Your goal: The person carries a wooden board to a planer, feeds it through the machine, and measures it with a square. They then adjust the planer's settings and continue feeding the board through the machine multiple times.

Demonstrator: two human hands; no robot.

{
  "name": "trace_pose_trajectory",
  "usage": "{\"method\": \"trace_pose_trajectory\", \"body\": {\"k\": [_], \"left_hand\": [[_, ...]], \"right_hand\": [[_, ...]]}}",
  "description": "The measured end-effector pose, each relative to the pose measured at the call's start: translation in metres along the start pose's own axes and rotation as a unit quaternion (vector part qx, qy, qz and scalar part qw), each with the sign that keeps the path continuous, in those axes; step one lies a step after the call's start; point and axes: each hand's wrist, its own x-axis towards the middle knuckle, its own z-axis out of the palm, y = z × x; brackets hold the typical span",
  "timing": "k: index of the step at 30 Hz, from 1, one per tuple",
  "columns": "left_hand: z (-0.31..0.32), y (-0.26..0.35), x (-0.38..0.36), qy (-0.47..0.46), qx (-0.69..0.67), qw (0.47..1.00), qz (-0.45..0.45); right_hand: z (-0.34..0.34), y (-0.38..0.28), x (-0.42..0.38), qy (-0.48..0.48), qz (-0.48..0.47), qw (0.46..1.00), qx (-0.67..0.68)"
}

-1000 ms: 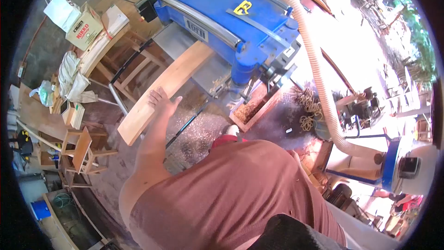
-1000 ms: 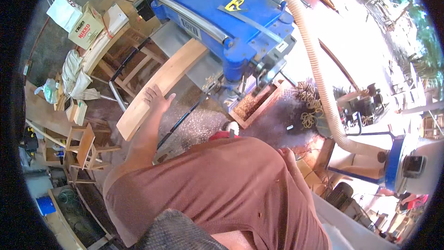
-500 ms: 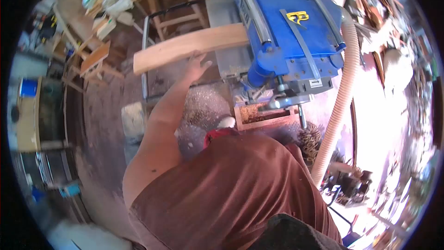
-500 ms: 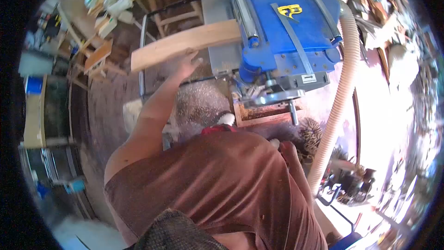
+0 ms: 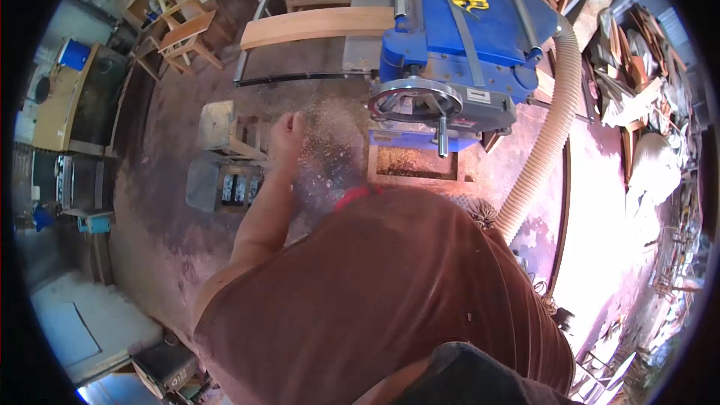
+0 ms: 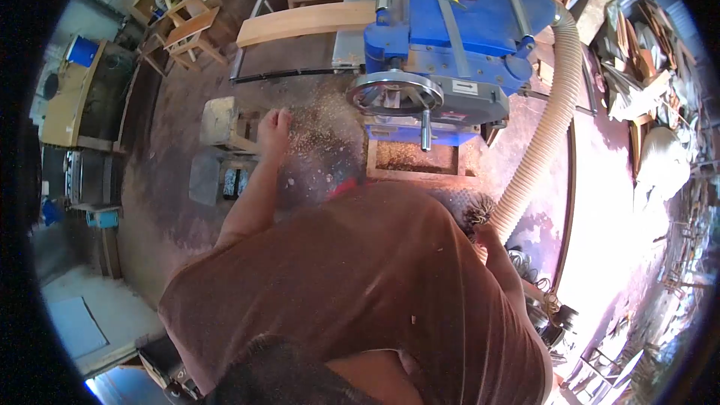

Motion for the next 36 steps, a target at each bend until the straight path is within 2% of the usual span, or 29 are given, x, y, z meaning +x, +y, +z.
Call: {"method": "trace_pose_trajectory", "body": {"k": [1,2,4,5,6,7,8,9,10,11,12,13,15,16,17,18,19,20,21,22,23,25,27,28,29,31,32,34,36], "left_hand": [[0.004,0.0,0.011,0.004,-0.066,0.998,0.02],[0.006,0.023,0.012,-0.001,-0.07,0.997,0.027],[0.002,0.124,-0.003,-0.102,-0.184,0.951,0.227],[-0.006,0.173,-0.014,-0.197,-0.252,0.906,0.276],[-0.013,0.217,-0.028,-0.293,-0.317,0.844,0.319],[-0.011,0.249,-0.037,-0.392,-0.407,0.737,0.372],[-0.01,0.284,-0.046,-0.493,-0.479,0.596,0.414],[-0.008,0.313,-0.054,-0.554,-0.497,0.483,0.461],[-0.01,0.342,-0.067,-0.6,-0.525,0.399,0.453],[-0.012,0.362,-0.085,-0.617,-0.561,0.347,0.429],[-0.012,0.377,-0.099,-0.628,-0.594,0.297,0.405],[-0.006,0.387,-0.105,-0.632,-0.594,0.291,0.404],[0.007,0.402,-0.114,-0.639,-0.625,0.242,0.376],[0.019,0.408,-0.116,-0.64,-0.625,0.243,0.376],[0.034,0.414,-0.117,-0.623,-0.636,0.25,0.381],[0.049,0.419,-0.12,-0.606,-0.648,0.26,0.381],[0.059,0.432,-0.12,-0.607,-0.647,0.271,0.373],[0.068,0.445,-0.12,-0.608,-0.646,0.282,0.364],[0.084,0.456,-0.12,-0.639,-0.602,0.281,0.388],[0.099,0.466,-0.12,-0.672,-0.557,0.28,0.4],[0.119,0.477,-0.113,-0.674,-0.55,0.281,0.406],[0.162,0.49,-0.087,-0.651,-0.4,0.464,0.449],[0.214,0.486,-0.055,-0.58,-0.212,0.676,0.401],[0.245,0.484,-0.035,-0.519,-0.118,0.746,0.4],[0.28,0.474,-0.013,-0.472,-0.098,0.81,0.332],[0.338,0.456,0.038,-0.354,-0.052,0.858,0.369],[0.365,0.449,0.059,-0.352,-0.05,0.859,0.369],[0.409,0.437,0.088,-0.235,0.056,0.915,0.322],[0.444,0.434,0.103,-0.144,0.184,0.92,0.313]], "right_hand": [[-0.015,-0.028,-0.014,0.022,0.023,0.997,0.067],[-0.023,-0.048,-0.022,0.042,0.014,0.996,0.071],[-0.036,-0.086,-0.035,0.077,-0.032,0.996,0.042],[-0.044,-0.11,-0.041,0.095,-0.048,0.993,0.043],[-0.054,-0.137,-0.052,0.115,-0.056,0.99,0.063],[-0.063,-0.172,-0.072,0.138,-0.05,0.981,0.125],[-0.069,-0.193,-0.08,0.159,-0.038,0.977,0.139],[-0.073,-0.208,-0.086,0.175,-0.043,0.978,0.107],[-0.076,-0.213,-0.091,0.187,-0.047,0.979,0.072],[-0.075,-0.209,-0.091,0.195,-0.034,0.977,0.081],[-0.076,-0.205,-0.088,0.205,-0.063,0.973,0.081],[-0.082,-0.201,-0.081,0.214,-0.098,0.969,0.077],[-0.093,-0.196,-0.072,0.209,-0.091,0.969,0.097],[-0.104,-0.19,-0.066,0.201,-0.086,0.969,0.111],[-0.096,-0.144,-0.024,0.212,-0.149,0.965,0.04],[-0.118,-0.142,-0.023,0.14,-0.243,0.957,-0.078],[-0.118,-0.126,-0.016,0.193,-0.357,0.905,-0.128],[-0.136,-0.115,0.004,0.255,-0.47,0.826,-0.18],[-0.167,-0.138,-0.012,0.246,-0.354,0.902,-0.023],[-0.183,-0.169,-0.051,0.219,-0.216,0.941,0.143],[-0.202,-0.164,-0.047,0.202,-0.178,0.932,0.241],[-0.252,-0.158,-0.05,0.275,-0.156,0.895,0.315],[-0.303,-0.141,-0.042,0.368,-0.15,0.856,0.33],[-0.327,-0.124,-0.03,0.405,-0.2,0.825,0.339],[-0.354,-0.12,-0.027,0.437,-0.188,0.805,0.355],[-0.402,-0.099,-0.007,0.451,-0.166,0.801,0.358],[-0.427,-0.092,0.005,0.449,-0.169,0.801,0.359],[-0.466,-0.079,0.026,0.513,-0.152,0.813,0.228],[-0.498,-0.071,0.044,0.533,-0.171,0.804,0.203]]}}
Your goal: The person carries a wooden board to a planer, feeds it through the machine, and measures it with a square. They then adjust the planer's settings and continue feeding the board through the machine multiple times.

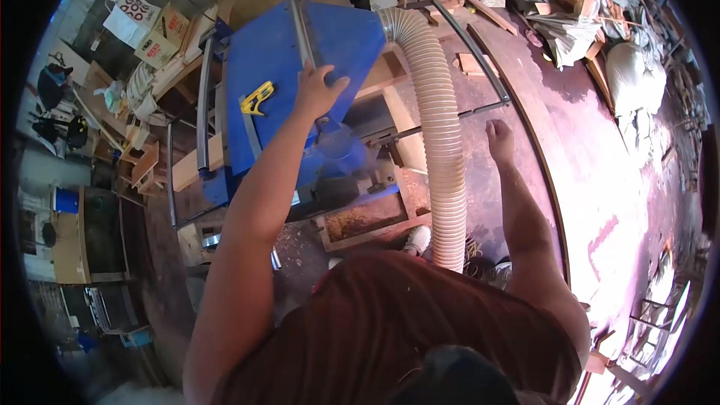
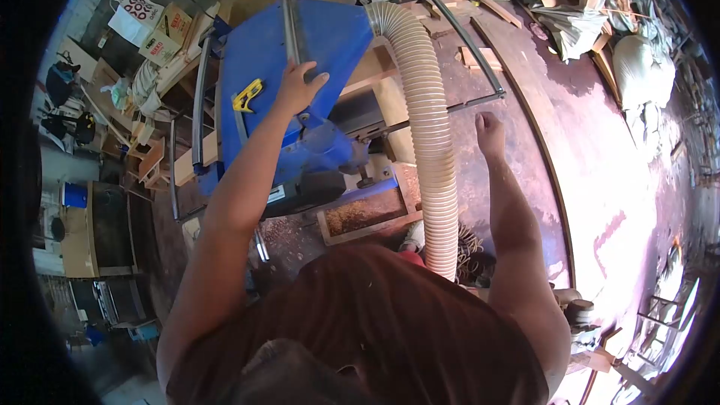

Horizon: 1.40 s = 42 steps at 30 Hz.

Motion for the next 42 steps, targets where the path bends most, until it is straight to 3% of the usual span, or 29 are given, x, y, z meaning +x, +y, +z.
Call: {"method": "trace_pose_trajectory", "body": {"k": [1,5,7,8,11,13,20,42], "left_hand": [[0.01,-0.001,0.009,0.021,0.107,0.994,-0.009],[0.004,-0.001,0.026,-0.036,0.094,0.993,-0.057],[0.001,0.004,0.025,-0.055,0.136,0.988,-0.039],[0.002,0.004,0.018,-0.063,0.138,0.987,-0.048],[-0.003,0.008,0.024,-0.032,0.178,0.983,-0.022],[0.001,0.006,0.021,-0.02,0.169,0.985,-0.007],[-0.003,0.01,0.018,-0.023,0.127,0.991,-0.034],[-0.002,0.004,0.036,-0.069,0.155,0.983,-0.069]], "right_hand": [[0.002,0.003,0.019,0.018,-0.036,0.999,-0.009],[0.018,0.042,0.075,-0.013,-0.064,0.998,-0.02],[0.026,0.048,0.095,0.041,-0.091,0.964,-0.246],[0.027,0.049,0.104,-0.004,-0.049,0.972,-0.232],[0.051,0.073,0.125,0.021,-0.062,0.954,-0.293],[0.06,0.093,0.124,-0.039,0.003,0.928,-0.371],[0.066,0.096,0.112,-0.013,-0.021,0.928,-0.371],[0.066,0.098,0.117,-0.082,0.03,0.918,-0.387]]}}
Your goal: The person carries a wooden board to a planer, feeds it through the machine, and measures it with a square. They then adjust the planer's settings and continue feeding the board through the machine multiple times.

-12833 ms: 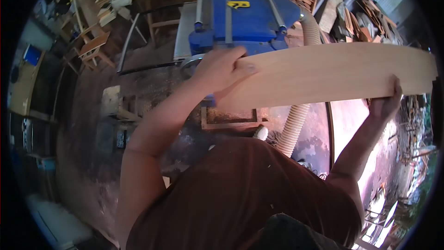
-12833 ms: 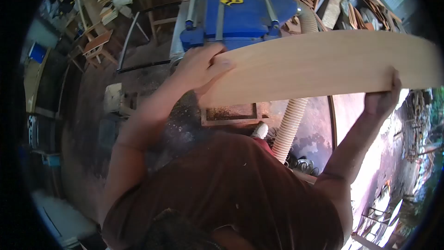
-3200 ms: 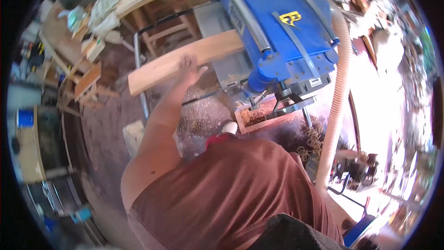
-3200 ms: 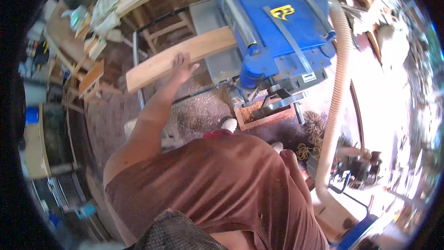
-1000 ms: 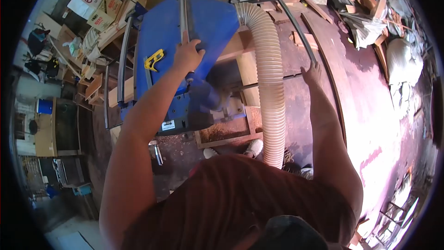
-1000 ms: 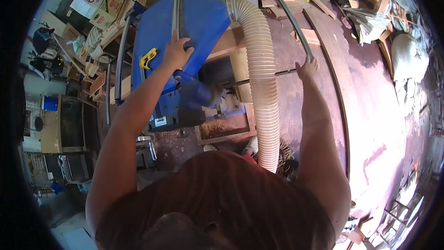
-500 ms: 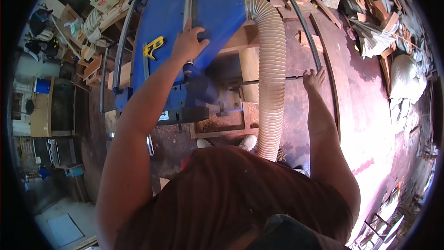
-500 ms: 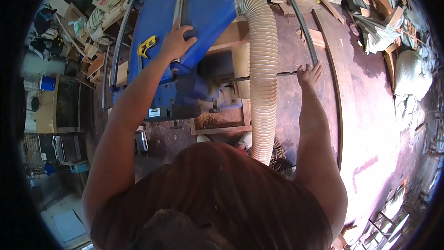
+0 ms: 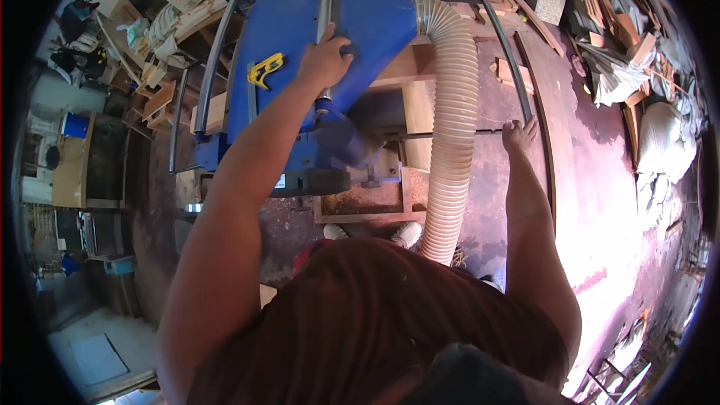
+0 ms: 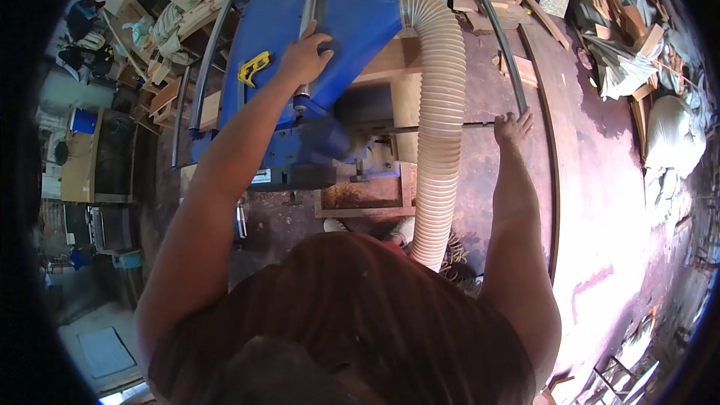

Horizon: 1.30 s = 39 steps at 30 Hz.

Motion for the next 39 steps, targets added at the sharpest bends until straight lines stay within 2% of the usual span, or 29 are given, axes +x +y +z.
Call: {"method": "trace_pose_trajectory", "body": {"k": [5,8,11,25,29,33,39], "left_hand": [[0.0,-0.003,0.013,0.012,-0.031,0.999,-0.016],[-0.001,-0.002,0.015,-0.002,0.006,1.0,-0.03],[0.004,-0.004,0.01,0.013,-0.03,0.999,-0.005],[0.011,-0.011,0.016,0.043,-0.029,0.999,0.016],[0.004,-0.007,0.015,0.05,0.014,0.999,0.014],[0.004,-0.005,0.012,0.027,-0.005,1.0,0.003],[0.001,-0.004,0.013,0.021,-0.014,1.0,0.004]], "right_hand": [[0.002,0.001,0.001,-0.005,0.0,1.0,0.009],[-0.001,-0.002,0.0,0.004,-0.003,1.0,0.021],[0.001,0.001,0.001,-0.004,-0.007,1.0,0.029],[-0.02,-0.01,-0.006,-0.032,0.008,0.999,0.01],[-0.01,-0.006,-0.004,-0.003,0.017,0.999,0.027],[-0.014,-0.007,-0.002,-0.025,0.036,0.999,0.025],[-0.013,-0.007,-0.004,-0.002,0.026,0.999,0.03]]}}
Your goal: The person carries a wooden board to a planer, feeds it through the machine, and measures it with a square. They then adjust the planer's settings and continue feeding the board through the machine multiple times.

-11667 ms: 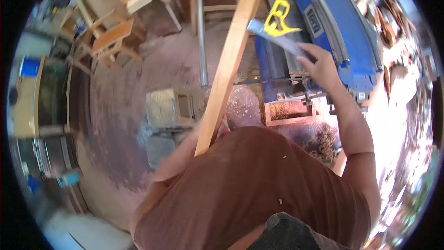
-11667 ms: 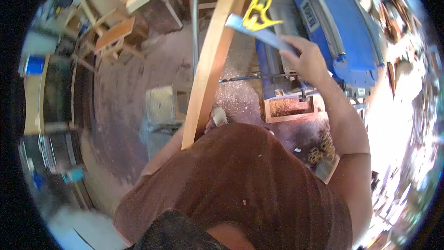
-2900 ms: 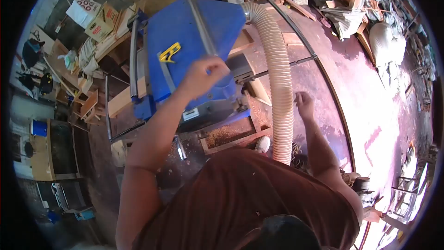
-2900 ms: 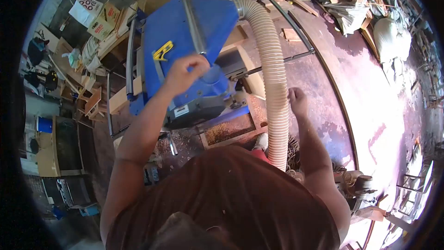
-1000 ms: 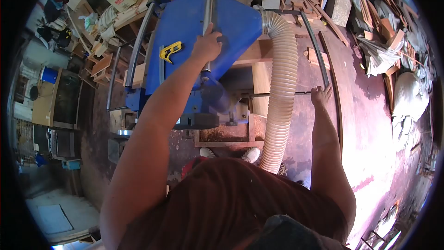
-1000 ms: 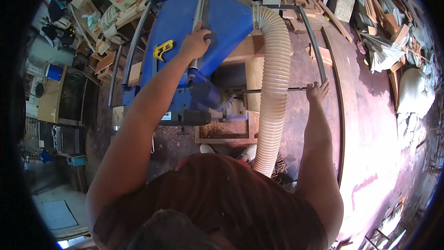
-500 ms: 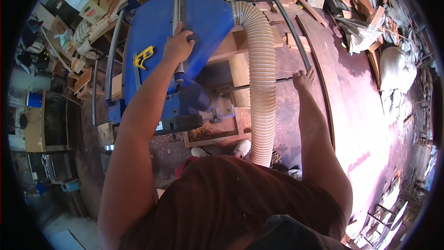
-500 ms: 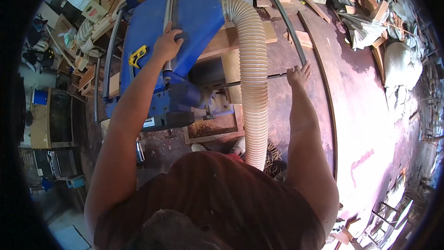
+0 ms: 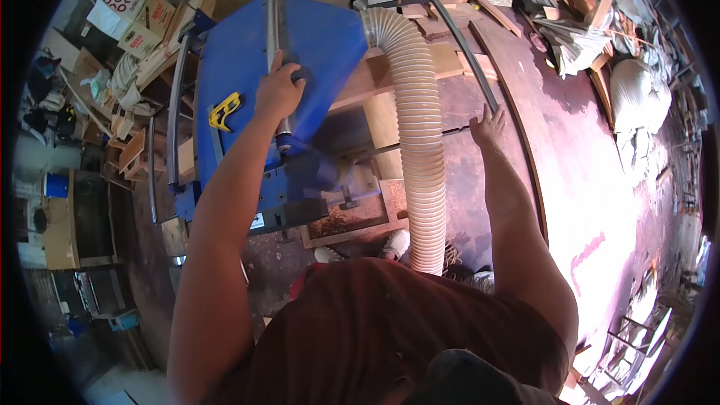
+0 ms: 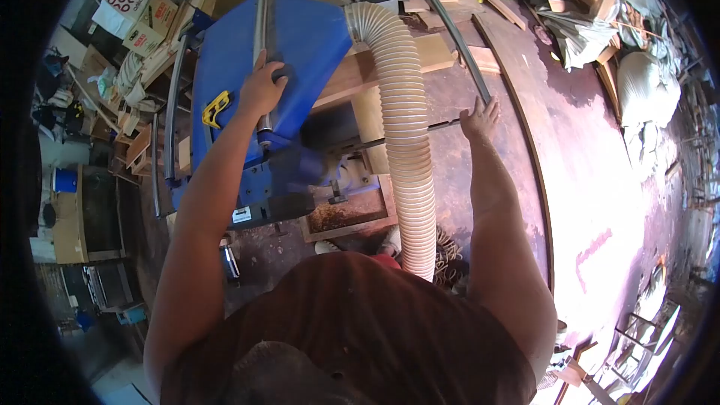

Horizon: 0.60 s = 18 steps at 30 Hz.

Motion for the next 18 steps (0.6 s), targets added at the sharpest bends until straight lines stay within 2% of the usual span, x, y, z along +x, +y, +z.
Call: {"method": "trace_pose_trajectory", "body": {"k": [5,8,10,12,13,15,16,18], "left_hand": [[-0.005,0.007,0.004,-0.002,0.018,1.0,-0.008],[-0.003,0.006,-0.001,0.001,0.023,1.0,0.002],[-0.007,0.01,-0.001,-0.026,0.007,0.999,-0.026],[-0.004,0.011,-0.001,-0.026,0.007,0.999,-0.021],[-0.004,0.01,0.0,-0.019,0.012,0.999,-0.026],[-0.004,0.009,0.0,-0.023,0.016,0.999,-0.026],[-0.004,0.01,0.001,-0.027,0.021,0.999,-0.029],[-0.003,0.01,0.002,-0.023,0.022,0.999,-0.026]], "right_hand": [[0.0,0.0,0.004,-0.005,0.0,0.999,-0.036],[-0.008,-0.003,0.004,-0.018,0.0,1.0,-0.014],[-0.014,-0.006,0.006,-0.018,0.0,1.0,0.002],[-0.035,-0.024,0.003,-0.063,0.065,0.996,-0.015],[-0.04,-0.031,0.005,-0.061,0.069,0.996,-0.016],[-0.046,-0.042,0.01,-0.038,0.016,0.999,-0.035],[-0.047,-0.051,0.014,-0.038,0.018,0.998,-0.036],[-0.044,-0.067,0.026,0.039,-0.121,0.992,-0.021]]}}
